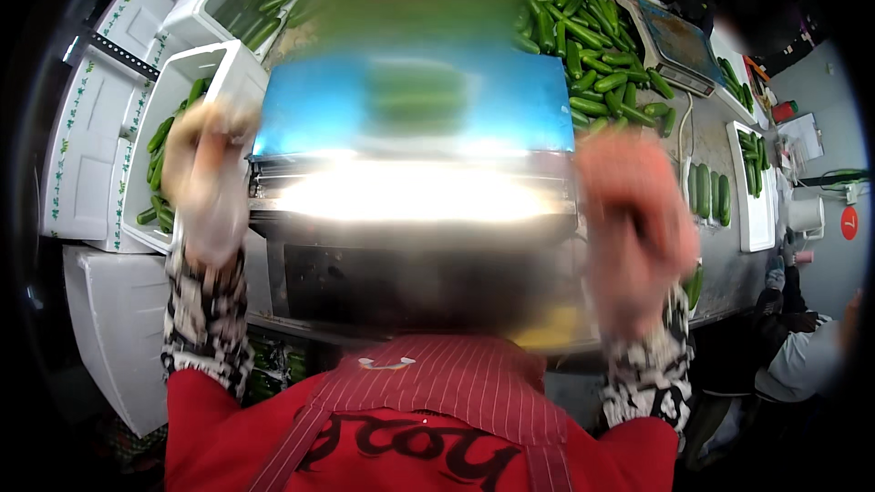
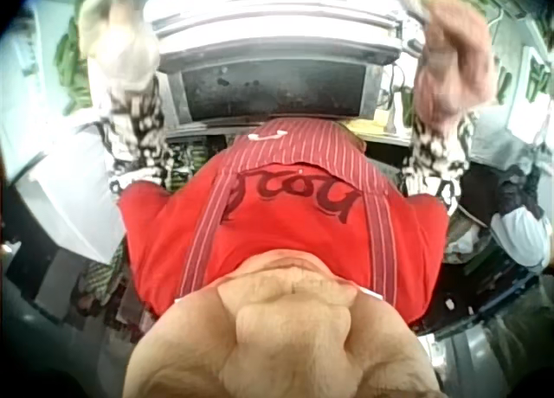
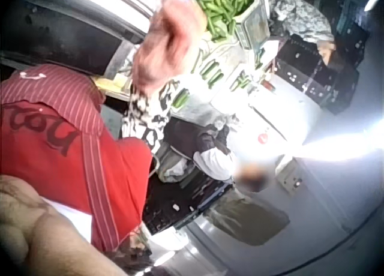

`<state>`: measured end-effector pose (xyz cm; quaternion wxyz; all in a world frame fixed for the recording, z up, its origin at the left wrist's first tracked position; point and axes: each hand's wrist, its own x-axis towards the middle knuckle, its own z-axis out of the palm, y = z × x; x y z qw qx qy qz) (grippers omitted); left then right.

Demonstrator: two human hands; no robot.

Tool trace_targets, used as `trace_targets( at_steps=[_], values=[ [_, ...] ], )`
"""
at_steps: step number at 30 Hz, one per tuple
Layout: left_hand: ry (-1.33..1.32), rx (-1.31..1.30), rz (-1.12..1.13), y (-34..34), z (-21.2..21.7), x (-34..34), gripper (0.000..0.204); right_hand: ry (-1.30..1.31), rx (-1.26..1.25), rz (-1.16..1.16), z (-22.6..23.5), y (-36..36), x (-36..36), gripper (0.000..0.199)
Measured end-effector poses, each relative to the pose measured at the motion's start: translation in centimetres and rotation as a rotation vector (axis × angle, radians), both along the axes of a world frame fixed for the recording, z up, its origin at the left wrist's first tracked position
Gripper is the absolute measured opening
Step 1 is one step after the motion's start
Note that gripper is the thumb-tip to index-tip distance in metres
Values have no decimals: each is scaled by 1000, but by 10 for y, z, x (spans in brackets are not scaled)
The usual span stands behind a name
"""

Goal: The person selects green cucumbers from a bulk bin, places them on a blue tray, wraps them in plastic film using a vacuum sealer, and stacks the sealed packs in a black crate. The process repeats with multiple cucumber packs throughout the clip.

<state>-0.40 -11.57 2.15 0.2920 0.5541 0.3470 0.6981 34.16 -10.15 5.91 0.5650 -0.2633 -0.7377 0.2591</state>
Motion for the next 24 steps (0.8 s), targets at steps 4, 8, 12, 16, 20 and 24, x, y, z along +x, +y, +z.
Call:
trace_targets(
  at_steps=[4, 8, 12, 16, 20, 24],
  values=[
    [456, -271, 243, 124, -46, 8, 21, -476, 208, -164, -50, 133, -29, 19],
    [970, -438, 236, 161, -121, 20, 32, -988, -36, -358, -122, 174, -53, 24],
    [985, -480, 143, 148, -132, 16, 25, -1049, -134, -368, -121, 147, -56, 27],
    [473, -957, 13, 127, -72, 18, 24, -543, -349, -130, -146, 154, -42, 29],
    [408, -860, 71, 101, -81, 15, 24, -300, -685, 44, -143, 138, -50, 29],
    [256, -492, 34, 122, -103, 58, 28, -173, -526, -131, -137, 127, -39, 33]
  ],
)
